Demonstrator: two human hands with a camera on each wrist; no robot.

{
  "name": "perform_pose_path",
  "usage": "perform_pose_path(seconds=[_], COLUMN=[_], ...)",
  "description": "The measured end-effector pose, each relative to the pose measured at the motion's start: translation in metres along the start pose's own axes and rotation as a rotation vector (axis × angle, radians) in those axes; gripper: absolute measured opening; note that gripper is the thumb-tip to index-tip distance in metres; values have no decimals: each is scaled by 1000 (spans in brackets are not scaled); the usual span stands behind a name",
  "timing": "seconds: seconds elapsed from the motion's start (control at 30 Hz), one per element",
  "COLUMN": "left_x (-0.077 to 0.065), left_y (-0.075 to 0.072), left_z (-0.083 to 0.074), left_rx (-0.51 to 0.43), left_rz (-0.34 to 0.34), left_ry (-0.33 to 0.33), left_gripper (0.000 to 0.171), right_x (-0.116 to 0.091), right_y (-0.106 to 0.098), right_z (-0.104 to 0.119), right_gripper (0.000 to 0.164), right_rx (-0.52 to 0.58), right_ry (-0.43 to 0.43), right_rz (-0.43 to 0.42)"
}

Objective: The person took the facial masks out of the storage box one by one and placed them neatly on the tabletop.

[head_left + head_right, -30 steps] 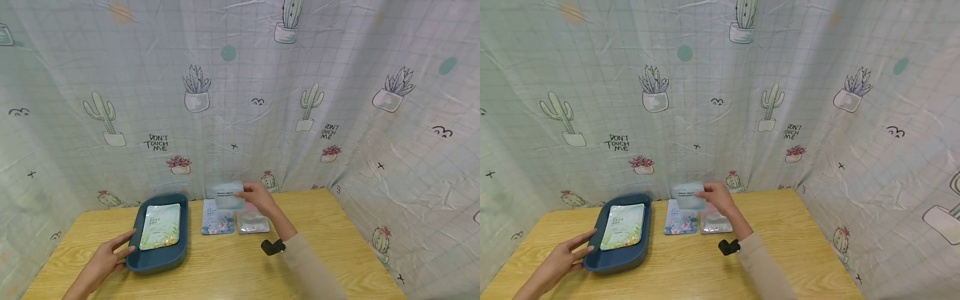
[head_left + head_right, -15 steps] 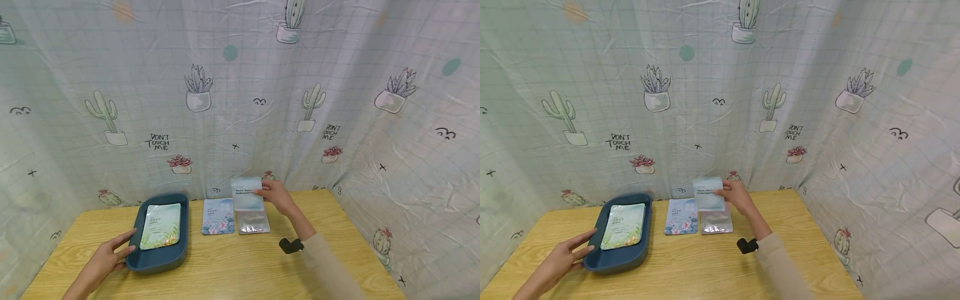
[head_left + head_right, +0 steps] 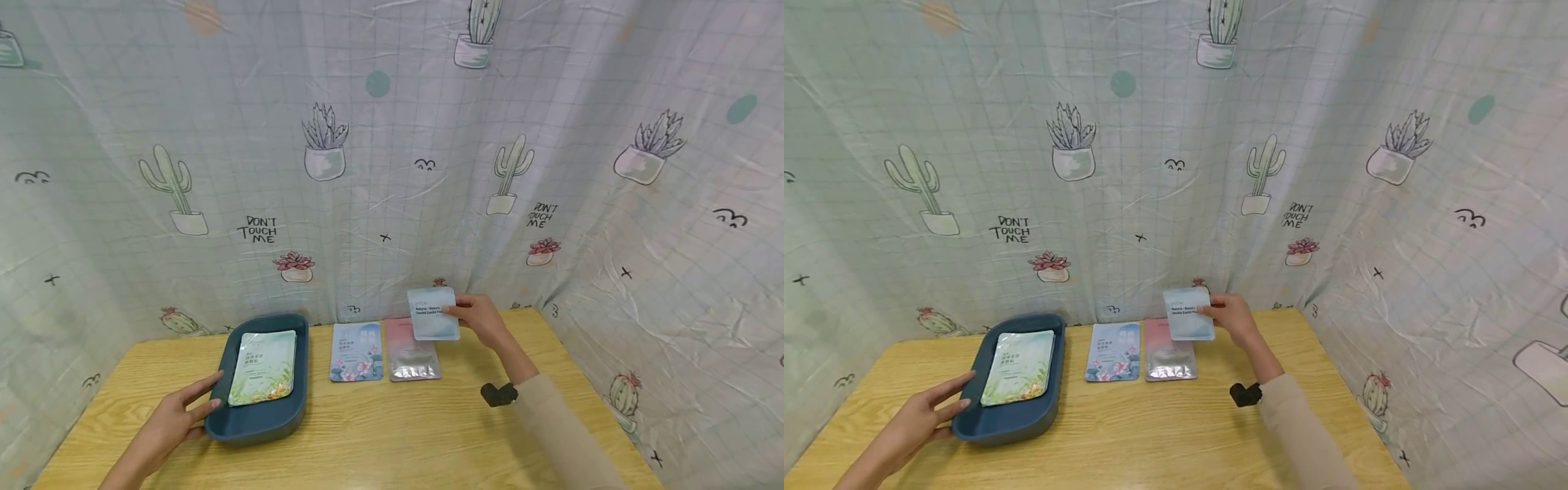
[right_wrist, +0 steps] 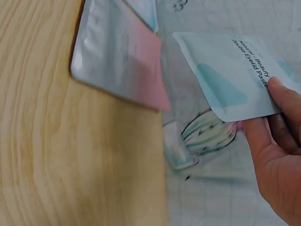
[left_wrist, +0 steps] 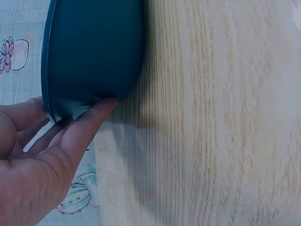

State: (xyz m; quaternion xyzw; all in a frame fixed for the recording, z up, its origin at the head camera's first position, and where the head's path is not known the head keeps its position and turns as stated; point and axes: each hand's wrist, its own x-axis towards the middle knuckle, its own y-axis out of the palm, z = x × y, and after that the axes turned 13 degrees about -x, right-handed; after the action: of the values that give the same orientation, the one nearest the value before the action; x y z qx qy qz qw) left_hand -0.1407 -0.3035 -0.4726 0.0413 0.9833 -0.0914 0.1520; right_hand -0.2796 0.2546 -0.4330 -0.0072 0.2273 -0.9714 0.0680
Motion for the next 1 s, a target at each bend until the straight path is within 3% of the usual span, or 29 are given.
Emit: perform_pose_path(seconds=[0.27,0.6,1.0], left_x=[1,1,-2], left_y=[0,-1,1], left_z=[0,-1,-1], left_rx=[-5,-2,-24], left_rz=[8,10,18], left_ry=[3,10,14], left_gripper=[67,67,68], right_x=[1,-1,-4], right_y=[-16,-33,-49], right_z=[-25,-37,-50], right_gripper=[37,38,43], right_rx=[-23,-77,-68], right_ry=[15,78,82], right_rz=[45,12,-6])
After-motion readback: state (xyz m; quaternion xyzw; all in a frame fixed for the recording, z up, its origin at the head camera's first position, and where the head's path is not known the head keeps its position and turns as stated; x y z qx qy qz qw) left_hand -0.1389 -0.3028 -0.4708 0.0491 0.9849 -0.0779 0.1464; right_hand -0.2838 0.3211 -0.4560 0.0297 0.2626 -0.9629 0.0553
